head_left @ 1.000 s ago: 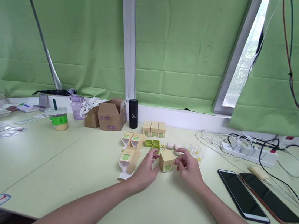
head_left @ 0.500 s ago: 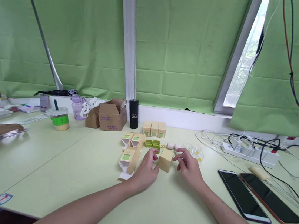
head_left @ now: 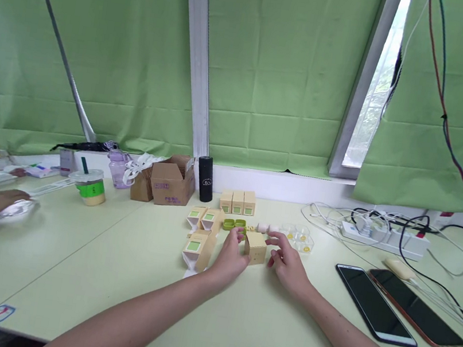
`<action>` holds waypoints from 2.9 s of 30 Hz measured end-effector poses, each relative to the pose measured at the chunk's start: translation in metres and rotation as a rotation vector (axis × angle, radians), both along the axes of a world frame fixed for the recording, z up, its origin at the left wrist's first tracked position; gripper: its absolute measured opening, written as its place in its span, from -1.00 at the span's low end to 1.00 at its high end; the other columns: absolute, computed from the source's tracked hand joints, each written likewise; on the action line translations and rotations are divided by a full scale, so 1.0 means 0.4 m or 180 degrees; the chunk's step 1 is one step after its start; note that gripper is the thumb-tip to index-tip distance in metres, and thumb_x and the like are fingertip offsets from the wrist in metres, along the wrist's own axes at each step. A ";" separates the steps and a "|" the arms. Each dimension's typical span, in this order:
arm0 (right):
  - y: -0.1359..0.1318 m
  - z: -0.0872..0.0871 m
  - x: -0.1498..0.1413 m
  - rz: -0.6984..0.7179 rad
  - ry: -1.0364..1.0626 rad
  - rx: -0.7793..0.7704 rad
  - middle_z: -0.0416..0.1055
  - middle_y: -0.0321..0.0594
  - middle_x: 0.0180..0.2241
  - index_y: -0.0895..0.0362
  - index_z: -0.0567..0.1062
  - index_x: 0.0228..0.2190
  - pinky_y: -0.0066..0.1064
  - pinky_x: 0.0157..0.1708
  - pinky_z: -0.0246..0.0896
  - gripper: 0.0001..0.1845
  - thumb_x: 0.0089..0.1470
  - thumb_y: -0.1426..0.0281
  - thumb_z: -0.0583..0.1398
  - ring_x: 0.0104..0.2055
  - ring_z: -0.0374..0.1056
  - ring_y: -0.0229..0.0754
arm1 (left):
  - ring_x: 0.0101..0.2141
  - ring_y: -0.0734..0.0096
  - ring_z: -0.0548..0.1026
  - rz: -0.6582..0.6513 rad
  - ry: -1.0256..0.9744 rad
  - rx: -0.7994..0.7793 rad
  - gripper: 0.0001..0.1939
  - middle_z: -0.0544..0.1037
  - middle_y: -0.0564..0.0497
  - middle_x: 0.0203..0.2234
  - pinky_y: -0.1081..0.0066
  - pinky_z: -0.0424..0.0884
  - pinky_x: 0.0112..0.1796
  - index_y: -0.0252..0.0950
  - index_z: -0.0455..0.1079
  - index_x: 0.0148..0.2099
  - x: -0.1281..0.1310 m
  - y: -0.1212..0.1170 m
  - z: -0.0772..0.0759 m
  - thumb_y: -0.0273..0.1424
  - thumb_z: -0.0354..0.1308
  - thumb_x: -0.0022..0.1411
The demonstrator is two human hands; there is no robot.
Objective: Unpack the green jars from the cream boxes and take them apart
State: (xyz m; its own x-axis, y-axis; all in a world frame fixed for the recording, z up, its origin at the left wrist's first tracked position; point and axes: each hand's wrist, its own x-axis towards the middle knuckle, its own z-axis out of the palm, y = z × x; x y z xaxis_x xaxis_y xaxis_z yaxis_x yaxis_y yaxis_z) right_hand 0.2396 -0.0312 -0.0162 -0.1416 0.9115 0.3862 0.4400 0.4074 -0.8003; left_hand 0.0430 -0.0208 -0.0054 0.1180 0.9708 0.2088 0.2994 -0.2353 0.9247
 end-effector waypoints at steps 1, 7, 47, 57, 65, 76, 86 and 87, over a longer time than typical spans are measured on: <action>0.001 -0.001 0.000 -0.0023 -0.0008 0.0008 0.48 -0.18 0.05 -0.05 0.26 0.10 -0.19 -0.24 0.39 -0.55 0.19 0.44 0.00 -0.45 0.47 -0.23 | 0.19 0.05 0.32 0.0017 0.0031 0.0009 -0.29 0.37 -0.23 0.11 0.06 0.27 0.14 -0.23 0.12 0.22 0.001 0.003 0.002 -0.62 0.27 0.06; 0.007 0.000 0.004 -0.0204 -0.0056 0.0059 0.48 -0.19 0.03 -0.05 0.27 0.09 -0.25 -0.29 0.37 -0.56 0.19 0.43 0.02 -0.43 0.45 -0.23 | 0.16 0.09 0.37 -0.0025 0.0127 0.0318 -0.39 0.41 -0.18 0.10 0.08 0.26 0.15 -0.23 0.20 0.15 0.002 0.011 -0.005 -0.59 0.29 0.09; -0.048 0.031 -0.015 0.0308 0.0248 0.1187 0.41 -0.04 0.02 -0.01 0.26 0.12 -0.14 -0.15 0.54 -0.61 0.31 0.26 0.15 0.06 0.41 0.02 | 0.00 0.05 0.42 -0.0048 0.1587 0.2610 -0.71 0.45 -0.14 -0.05 -0.03 0.33 0.07 -0.12 0.40 0.12 -0.029 -0.064 0.031 -0.40 0.15 0.38; -0.052 0.024 -0.025 0.0324 0.0373 0.1563 0.36 -0.03 0.04 -0.02 0.24 0.17 -0.05 -0.15 0.60 -0.53 0.29 0.37 0.19 0.05 0.41 0.03 | -0.07 0.17 0.43 0.0410 0.2057 0.3734 -0.71 0.47 -0.10 -0.13 0.09 0.36 0.00 -0.14 0.35 0.09 -0.027 -0.066 0.032 -0.52 0.11 0.37; -0.043 0.017 -0.023 0.0320 0.0376 0.1624 0.39 -0.03 0.01 -0.03 0.26 0.16 -0.06 -0.18 0.60 -0.55 0.29 0.36 0.19 0.01 0.44 0.03 | -0.11 0.17 0.44 0.0539 0.2060 0.3889 -0.75 0.47 -0.10 -0.15 0.12 0.38 -0.05 -0.23 0.33 0.05 -0.018 -0.064 0.037 -0.51 0.18 0.35; -0.041 0.016 -0.021 0.0165 0.0168 0.1584 0.43 -0.05 -0.03 -0.01 0.24 0.13 -0.18 -0.26 0.57 -0.58 0.28 0.34 0.19 -0.05 0.47 -0.02 | -0.06 0.09 0.44 0.0377 0.2111 0.3498 -0.70 0.47 -0.15 -0.09 0.05 0.39 -0.03 -0.24 0.28 0.10 -0.020 -0.057 0.021 -0.45 0.18 0.35; -0.037 0.012 -0.016 -0.0057 -0.0180 0.1222 0.49 -0.09 -0.07 0.00 0.25 0.06 -0.23 -0.28 0.54 -0.63 0.27 0.28 0.17 -0.13 0.53 -0.05 | -0.04 0.05 0.41 0.0072 0.2048 0.2804 -0.50 0.42 -0.16 -0.03 0.05 0.44 -0.04 -0.24 0.21 0.15 -0.018 -0.063 0.016 -0.49 0.29 0.22; -0.038 0.013 -0.016 -0.0075 -0.0227 0.1173 0.49 -0.10 -0.07 0.00 0.24 0.06 -0.23 -0.28 0.53 -0.64 0.27 0.28 0.16 -0.14 0.53 -0.06 | -0.03 0.04 0.40 0.0048 0.2038 0.2733 -0.48 0.41 -0.16 -0.02 0.05 0.44 -0.04 -0.23 0.20 0.15 -0.017 -0.063 0.015 -0.49 0.30 0.21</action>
State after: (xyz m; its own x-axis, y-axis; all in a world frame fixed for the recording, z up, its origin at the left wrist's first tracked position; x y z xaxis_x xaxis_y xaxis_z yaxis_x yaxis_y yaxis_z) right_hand 0.2331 -0.0465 -0.0111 -0.1605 0.7166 0.6787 0.5020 0.6514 -0.5690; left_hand 0.0361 -0.0458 0.0004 0.4373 0.5308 0.7260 0.6784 -0.7246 0.1212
